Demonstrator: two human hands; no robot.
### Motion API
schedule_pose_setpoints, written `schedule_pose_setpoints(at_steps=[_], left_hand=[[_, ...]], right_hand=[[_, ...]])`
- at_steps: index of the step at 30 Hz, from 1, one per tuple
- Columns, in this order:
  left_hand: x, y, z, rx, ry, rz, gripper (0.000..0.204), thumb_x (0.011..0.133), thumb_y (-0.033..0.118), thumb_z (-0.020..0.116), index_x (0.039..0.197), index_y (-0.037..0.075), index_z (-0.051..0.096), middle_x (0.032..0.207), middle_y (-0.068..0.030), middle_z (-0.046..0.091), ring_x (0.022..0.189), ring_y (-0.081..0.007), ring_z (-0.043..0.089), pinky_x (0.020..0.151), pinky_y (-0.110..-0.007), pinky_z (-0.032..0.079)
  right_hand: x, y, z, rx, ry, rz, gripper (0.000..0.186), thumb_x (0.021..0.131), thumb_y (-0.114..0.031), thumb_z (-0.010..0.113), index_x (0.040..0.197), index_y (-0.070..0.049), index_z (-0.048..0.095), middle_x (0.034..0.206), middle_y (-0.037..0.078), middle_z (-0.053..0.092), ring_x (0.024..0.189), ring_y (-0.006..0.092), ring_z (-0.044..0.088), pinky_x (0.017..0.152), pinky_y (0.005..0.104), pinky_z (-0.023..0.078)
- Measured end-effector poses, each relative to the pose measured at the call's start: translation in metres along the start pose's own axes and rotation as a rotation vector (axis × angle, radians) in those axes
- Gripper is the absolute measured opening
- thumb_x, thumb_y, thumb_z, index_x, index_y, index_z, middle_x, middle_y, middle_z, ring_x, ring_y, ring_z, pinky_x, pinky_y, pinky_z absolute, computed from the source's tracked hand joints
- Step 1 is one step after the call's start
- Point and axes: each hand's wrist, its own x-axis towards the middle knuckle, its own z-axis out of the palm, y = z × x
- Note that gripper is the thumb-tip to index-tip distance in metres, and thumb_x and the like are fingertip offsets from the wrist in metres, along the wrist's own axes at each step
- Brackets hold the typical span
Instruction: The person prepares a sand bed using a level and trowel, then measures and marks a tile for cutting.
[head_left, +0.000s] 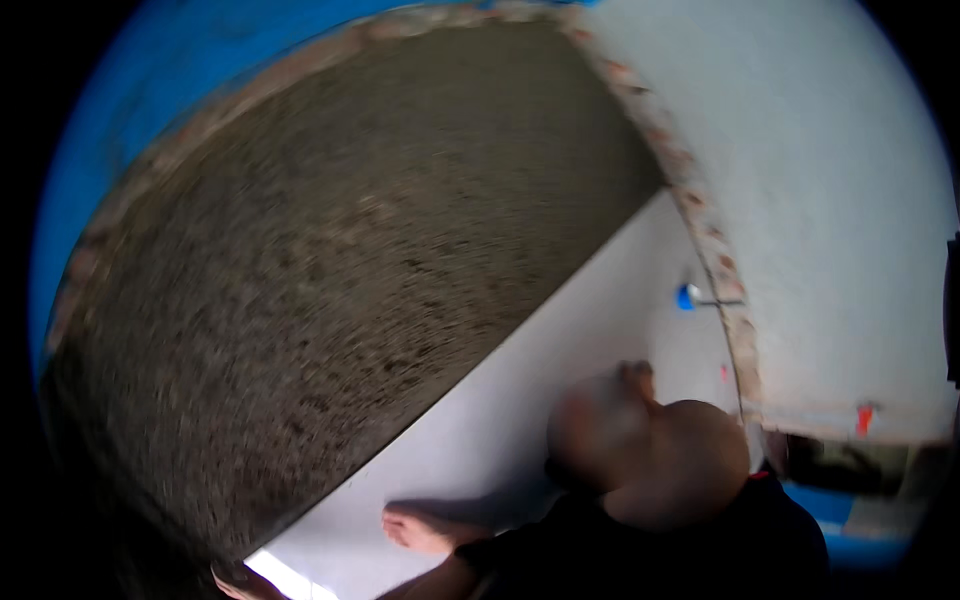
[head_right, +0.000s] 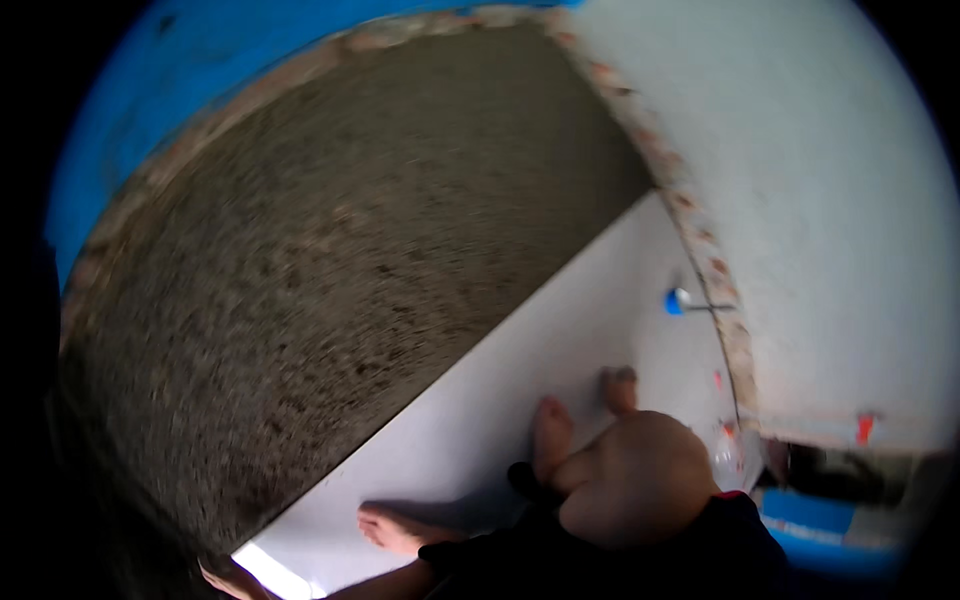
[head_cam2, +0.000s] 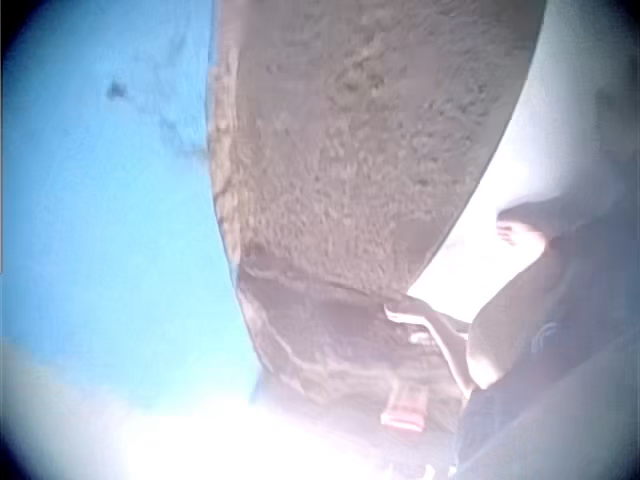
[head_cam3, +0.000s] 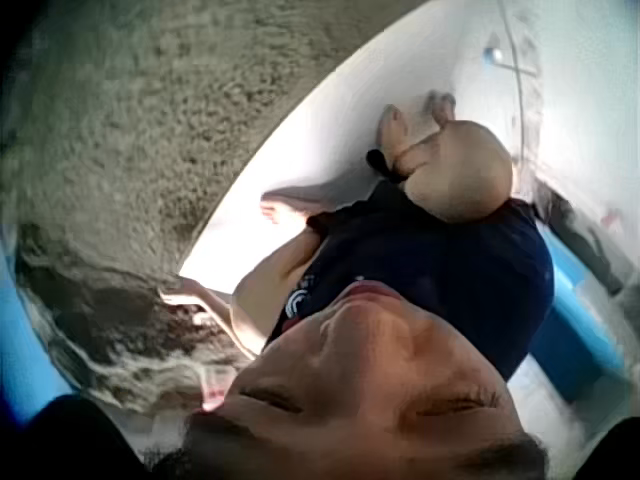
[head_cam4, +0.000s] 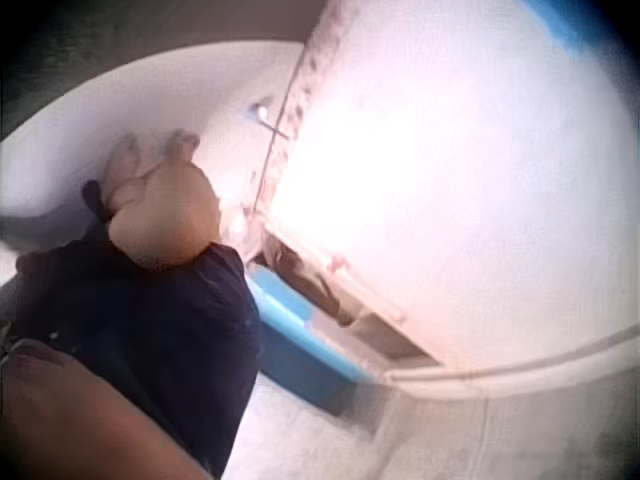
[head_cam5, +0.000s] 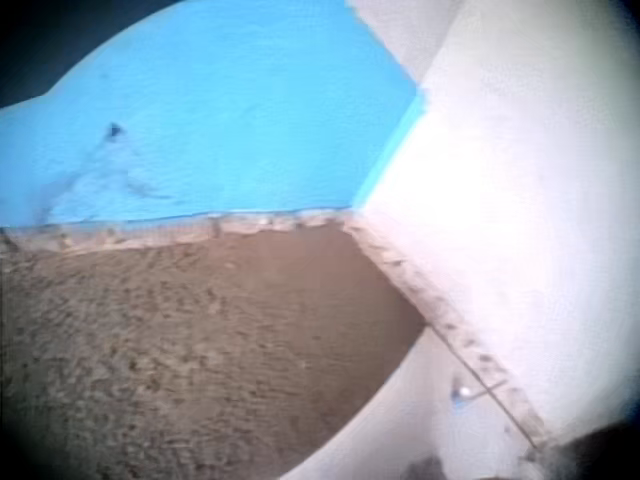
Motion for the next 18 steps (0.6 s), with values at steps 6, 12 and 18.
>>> schedule_pose_setpoints(at_steps=[6, 12, 18], left_hand=[[0.068, 0.367, 0.011, -0.742, -0.214, 1.165, 0.054, 0.081, -0.002, 0.065, 0.132, 0.001, 0.047, 0.134, -0.0203, 0.048, 0.126, -0.0394, 0.045, 0.107, -0.051, 0.035], [-0.074, 0.541, -0.019, -0.791, -0.478, 1.964, 0.061, 0.086, 0.025, 0.070, 0.134, -0.002, 0.045, 0.143, -0.0228, 0.040, 0.137, -0.0422, 0.033, 0.112, -0.054, 0.029], [-0.127, 0.491, 0.014, -0.413, -0.703, 2.182, 0.083, 0.079, 0.039, 0.073, 0.140, -0.005, 0.039, 0.149, -0.0270, 0.032, 0.141, -0.0446, 0.025, 0.114, -0.059, 0.020]], right_hand=[[-0.034, 0.036, 0.005, 0.194, 0.213, 0.054, 0.069, 0.093, -0.037, 0.058, 0.148, -0.003, 0.033, 0.154, 0.020, 0.026, 0.142, 0.0355, 0.029, 0.115, 0.0428, 0.031], [-0.085, 0.112, -0.015, 0.243, 0.465, 0.195, 0.070, 0.093, -0.037, 0.058, 0.148, -0.003, 0.032, 0.155, 0.020, 0.025, 0.142, 0.0353, 0.028, 0.115, 0.0425, 0.031], [-0.134, 0.204, 0.017, 0.149, 0.610, 0.379, 0.067, 0.091, -0.033, 0.062, 0.146, -0.004, 0.036, 0.152, 0.020, 0.030, 0.139, 0.0359, 0.034, 0.113, 0.0419, 0.033]])
